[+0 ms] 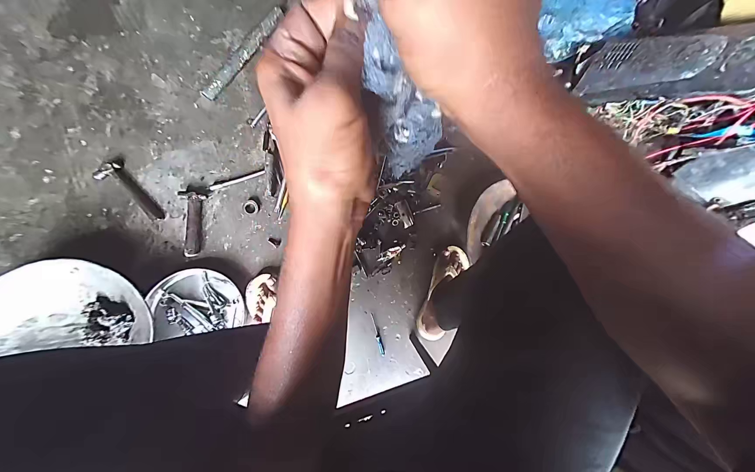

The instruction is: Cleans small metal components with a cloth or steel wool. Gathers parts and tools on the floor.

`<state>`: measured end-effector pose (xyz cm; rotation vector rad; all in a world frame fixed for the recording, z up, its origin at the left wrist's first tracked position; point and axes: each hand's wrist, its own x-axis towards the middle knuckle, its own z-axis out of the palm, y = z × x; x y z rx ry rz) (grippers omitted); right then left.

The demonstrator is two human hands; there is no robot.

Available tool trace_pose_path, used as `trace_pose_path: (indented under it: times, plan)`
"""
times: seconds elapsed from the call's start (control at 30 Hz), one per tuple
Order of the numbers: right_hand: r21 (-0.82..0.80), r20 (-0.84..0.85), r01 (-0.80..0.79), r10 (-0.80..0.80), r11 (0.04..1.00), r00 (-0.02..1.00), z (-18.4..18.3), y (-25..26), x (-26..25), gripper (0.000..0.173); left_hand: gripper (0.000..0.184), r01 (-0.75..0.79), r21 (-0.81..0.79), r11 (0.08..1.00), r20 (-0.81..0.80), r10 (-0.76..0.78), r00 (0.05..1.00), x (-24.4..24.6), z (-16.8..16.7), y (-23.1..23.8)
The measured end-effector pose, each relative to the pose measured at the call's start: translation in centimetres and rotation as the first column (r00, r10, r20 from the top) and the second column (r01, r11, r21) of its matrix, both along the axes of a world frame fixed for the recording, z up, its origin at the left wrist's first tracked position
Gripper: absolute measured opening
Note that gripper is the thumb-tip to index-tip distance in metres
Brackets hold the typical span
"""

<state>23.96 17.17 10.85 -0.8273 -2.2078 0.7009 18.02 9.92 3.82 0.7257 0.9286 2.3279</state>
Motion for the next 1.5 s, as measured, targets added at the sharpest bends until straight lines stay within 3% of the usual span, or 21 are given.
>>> trace_pose_path:
  times: [0.07, 0.17, 0.27, 0.4, 0.47, 0.53, 0.63, 0.67, 0.7, 0.77, 0.83, 0.93, 1.13, 1.27, 1.33, 1.4, 1.5]
  plan:
    - [-0.188, -0.13, 0.081, -0.106, 0.979, 0.986, -0.6, 0.7, -0.4, 0.015, 0.021, -0.039, -0.087, 0.995, -0.084, 0.031, 0.996, 0.0, -0.2, -0.1]
    - [-0.481, -0.309, 0.107, -0.282, 0.87, 0.908, -1.0, 2.3, 0.0, 0.028, 0.011, -0.027, -0.146, 0.989, -0.095, 0.013, 0.995, -0.4, -0.6, -0.6]
    - [-0.518, -0.232, 0.169, -0.328, 0.839, 0.916, -0.7, 3.1, 1.6, 0.032, 0.013, 0.024, -0.131, 0.991, -0.004, -0.025, 1.0, -0.7, -0.5, -0.9]
    - [-0.614, -0.341, -0.056, -0.201, 0.787, 0.918, -0.1, 1.8, 3.1, 0.032, 0.013, -0.022, -0.124, 0.992, 0.02, 0.025, 0.999, -1.4, -0.3, -0.9]
    - [-0.718, -0.387, -0.16, -0.197, 0.678, 0.901, 0.4, 1.7, 3.4, 0.028, 0.012, -0.049, -0.162, 0.986, 0.0, 0.05, 0.999, -1.7, -0.5, -1.0]
    - [-0.837, -0.356, -0.216, -0.201, 0.503, 0.913, 1.3, 1.8, 4.1, 0.029, 0.011, -0.091, -0.213, 0.973, -0.08, 0.075, 0.994, -2.0, -0.8, -1.1]
    - [-0.845, -0.489, -0.484, 0.039, 0.226, 0.872, 1.8, 2.7, 5.9, 0.042, 0.013, -0.154, -0.255, 0.954, -0.215, 0.1, 0.972, -2.4, -1.3, -1.4]
    - [-0.819, -0.523, -0.531, 0.097, 0.219, 0.847, 1.9, 2.9, 6.4, 0.043, 0.014, -0.16, -0.262, 0.952, -0.225, 0.101, 0.969, -2.6, -1.3, -1.6]
    - [-0.81, -0.477, -0.487, 0.114, 0.328, 0.871, 2.4, 2.5, 6.6, 0.041, 0.014, -0.15, -0.265, 0.952, -0.218, 0.092, 0.972, -2.7, -1.2, -1.7]
    - [-0.689, -0.317, -0.3, 0.099, 0.66, 0.943, 2.8, 1.6, 6.9, 0.026, 0.013, -0.105, -0.25, 0.962, -0.171, 0.063, 0.983, -2.7, -0.8, -2.0]
    - [-0.491, -0.274, -0.282, 0.161, 0.824, 0.948, 1.5, 1.7, 6.5, 0.019, 0.014, -0.074, -0.229, 0.971, -0.143, 0.042, 0.989, -2.5, -0.6, -2.0]
    - [-0.389, -0.248, -0.286, 0.199, 0.876, 0.948, -0.1, 1.2, 5.8, 0.029, 0.015, -0.032, -0.2, 0.979, -0.109, 0.01, 0.994, -1.9, -0.6, -1.8]
    - [-0.079, -0.259, -0.212, 0.186, 0.974, 0.948, -1.3, 0.8, 5.2, 0.023, 0.02, 0.051, -0.144, 0.988, 0.037, -0.046, 0.998, -0.2, 0.6, -1.3]
    - [0.065, -0.111, -0.257, 0.263, 0.964, 0.959, -1.0, 0.7, 5.7, 0.03, 0.053, 0.215, -0.04, 0.976, 0.235, -0.2, 0.951, 1.6, 1.9, -1.4]
    - [0.038, -0.079, -0.274, 0.276, 0.961, 0.958, -0.8, 0.7, 5.9, 0.027, 0.064, 0.27, -0.01, 0.963, 0.357, -0.249, 0.9, 1.8, 2.4, -1.5]
    - [-0.113, -0.139, -0.231, 0.215, 0.966, 0.967, -0.5, 0.6, 5.9, 0.018, 0.062, 0.293, 0.037, 0.955, 0.47, -0.275, 0.839, 1.5, 2.4, -1.5]
    - [-0.331, -0.174, -0.128, 0.073, 0.935, 0.982, 0.5, 0.7, 6.2, 0.027, 0.058, 0.271, 0.136, 0.953, 0.597, -0.297, 0.745, 1.0, 2.3, -1.4]
